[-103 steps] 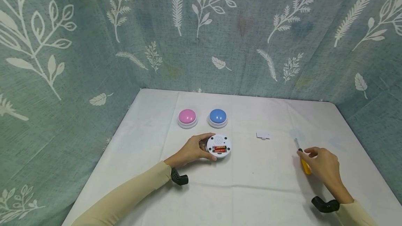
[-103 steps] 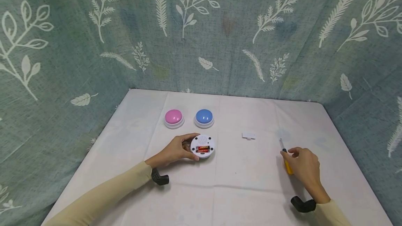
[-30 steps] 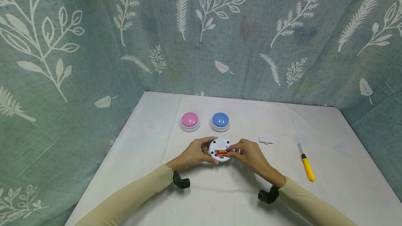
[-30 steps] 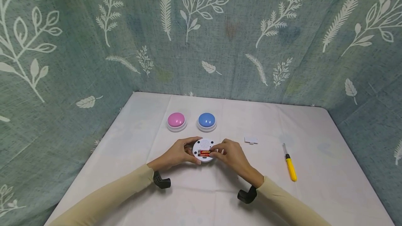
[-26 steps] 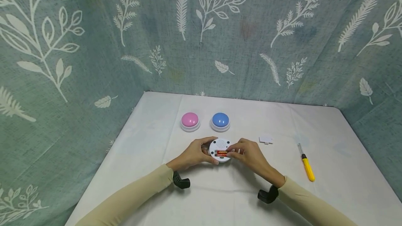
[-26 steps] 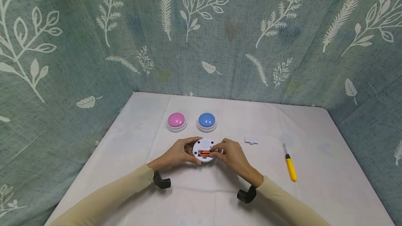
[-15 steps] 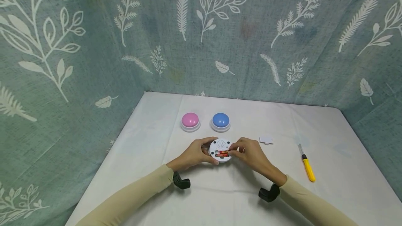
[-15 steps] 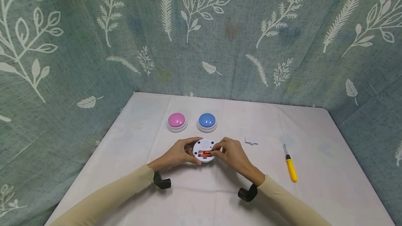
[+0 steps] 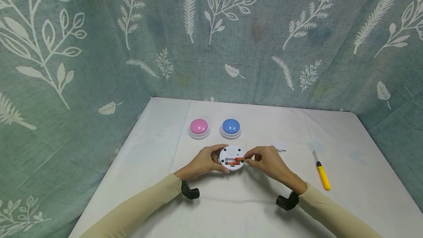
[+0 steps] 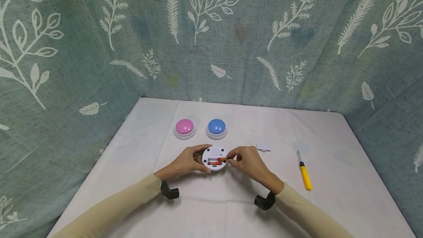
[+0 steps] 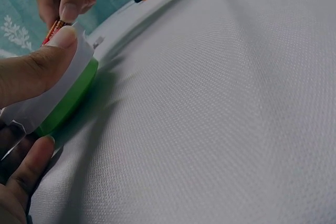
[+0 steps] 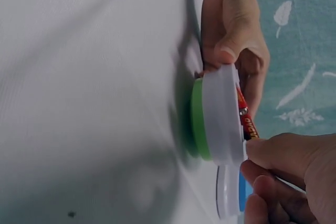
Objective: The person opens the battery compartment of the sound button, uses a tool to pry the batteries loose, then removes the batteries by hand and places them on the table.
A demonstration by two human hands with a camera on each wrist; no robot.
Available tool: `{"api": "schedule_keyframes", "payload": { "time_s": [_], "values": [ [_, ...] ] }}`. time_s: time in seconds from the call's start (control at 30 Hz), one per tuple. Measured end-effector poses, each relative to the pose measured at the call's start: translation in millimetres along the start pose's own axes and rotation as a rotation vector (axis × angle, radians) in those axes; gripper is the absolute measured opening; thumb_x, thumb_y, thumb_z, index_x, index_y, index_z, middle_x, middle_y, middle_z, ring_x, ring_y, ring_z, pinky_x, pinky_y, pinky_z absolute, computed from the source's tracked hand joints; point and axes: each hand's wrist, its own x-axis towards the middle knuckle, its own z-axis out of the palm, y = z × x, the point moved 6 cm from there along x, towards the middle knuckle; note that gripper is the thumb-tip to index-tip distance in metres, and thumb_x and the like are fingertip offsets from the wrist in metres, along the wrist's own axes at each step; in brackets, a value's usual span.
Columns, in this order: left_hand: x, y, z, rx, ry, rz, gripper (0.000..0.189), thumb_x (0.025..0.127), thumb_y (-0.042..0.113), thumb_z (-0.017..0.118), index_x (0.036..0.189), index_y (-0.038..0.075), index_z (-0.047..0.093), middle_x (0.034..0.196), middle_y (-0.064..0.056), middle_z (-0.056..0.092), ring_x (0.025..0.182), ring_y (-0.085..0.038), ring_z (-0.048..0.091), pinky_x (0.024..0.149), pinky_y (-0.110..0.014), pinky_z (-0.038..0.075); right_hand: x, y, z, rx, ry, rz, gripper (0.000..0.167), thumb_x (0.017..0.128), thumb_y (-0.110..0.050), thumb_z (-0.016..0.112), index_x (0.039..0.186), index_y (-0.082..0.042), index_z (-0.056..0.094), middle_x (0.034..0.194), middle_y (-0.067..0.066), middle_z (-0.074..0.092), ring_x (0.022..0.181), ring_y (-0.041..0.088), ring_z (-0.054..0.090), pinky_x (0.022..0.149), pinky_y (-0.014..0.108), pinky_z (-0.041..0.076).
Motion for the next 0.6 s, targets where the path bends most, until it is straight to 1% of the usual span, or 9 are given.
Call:
{"api": "schedule_keyframes", "payload": {
  "time_s": [0.1, 0.17, 0.3, 0.4, 0.5, 0.6],
  "values": [
    [-0.5, -0.2, -0.2, 0.019, 0.002, -0.004, 0.091, 0.069, 0.024, 0.098, 0.149, 0.022, 0.054, 0.118, 0.002, 0.068, 0.082, -0.017, 0.066, 0.071, -0.025, 0.053, -0.2, 1.6, -0.8, -0.027, -0.004, -0.003, 0.009, 0.086, -0.017, 0.085, 0.094, -0.021, 0.082, 0.078, -0.018, 0.067, 0.062, 0.003, 0.052, 0.061, 0.026, 0.042],
    [-1.1, -0.8, -0.2, 0.022, 0.0, -0.01, 0.092, 0.069, 0.025, 0.098, 0.149, 0.021, 0.054, 0.118, 0.002, 0.068, 0.081, -0.017, 0.066, 0.071, -0.026, 0.054, -1.1, 3.1, -1.7, -0.04, 0.0, -0.002, 0.009, 0.086, -0.017, 0.085, 0.093, -0.021, 0.083, 0.077, -0.018, 0.067, 0.062, 0.003, 0.051, 0.06, 0.026, 0.042],
    [-2.1, -1.9, -0.5, 0.009, -0.003, -0.015, 0.093, 0.069, 0.024, 0.098, 0.15, 0.02, 0.053, 0.117, 0.001, 0.068, 0.082, -0.017, 0.065, 0.072, -0.026, 0.055, -3.5, 6.1, -7.0, -0.054, 0.03, 0.013, 0.009, 0.086, -0.017, 0.085, 0.094, -0.021, 0.083, 0.078, -0.017, 0.067, 0.063, 0.004, 0.052, 0.059, 0.025, 0.043],
    [-1.5, -2.6, -1.0, 0.012, 0.001, -0.013, 0.093, 0.068, 0.024, 0.099, 0.15, 0.021, 0.053, 0.115, 0.0, 0.067, 0.082, -0.018, 0.064, 0.071, -0.025, 0.053, -6.1, 10.0, -14.1, -0.058, 0.066, 0.036, 0.011, 0.085, -0.016, 0.085, 0.095, -0.02, 0.083, 0.075, -0.015, 0.066, 0.062, 0.006, 0.051, 0.058, 0.026, 0.042],
    [-0.1, -2.3, -1.0, 0.002, 0.004, -0.012, 0.092, 0.067, 0.023, 0.099, 0.148, 0.022, 0.055, 0.117, 0.001, 0.068, 0.089, -0.018, 0.064, 0.074, -0.024, 0.052, -9.4, 16.8, -22.8, -0.058, 0.108, 0.064, 0.011, 0.085, -0.015, 0.086, 0.095, -0.019, 0.083, 0.07, -0.014, 0.062, 0.06, 0.008, 0.05, 0.057, 0.026, 0.04],
    [0.8, -1.4, -0.5, -0.026, 0.002, -0.015, 0.092, 0.067, 0.02, 0.099, 0.148, 0.021, 0.056, 0.123, 0.002, 0.068, 0.098, -0.018, 0.064, 0.078, -0.025, 0.052, -13.3, 25.0, -32.6, -0.056, 0.154, 0.081, 0.01, 0.085, -0.016, 0.086, 0.094, -0.019, 0.083, 0.066, -0.013, 0.061, 0.058, 0.009, 0.049, 0.055, 0.026, 0.039]
  ]
}}
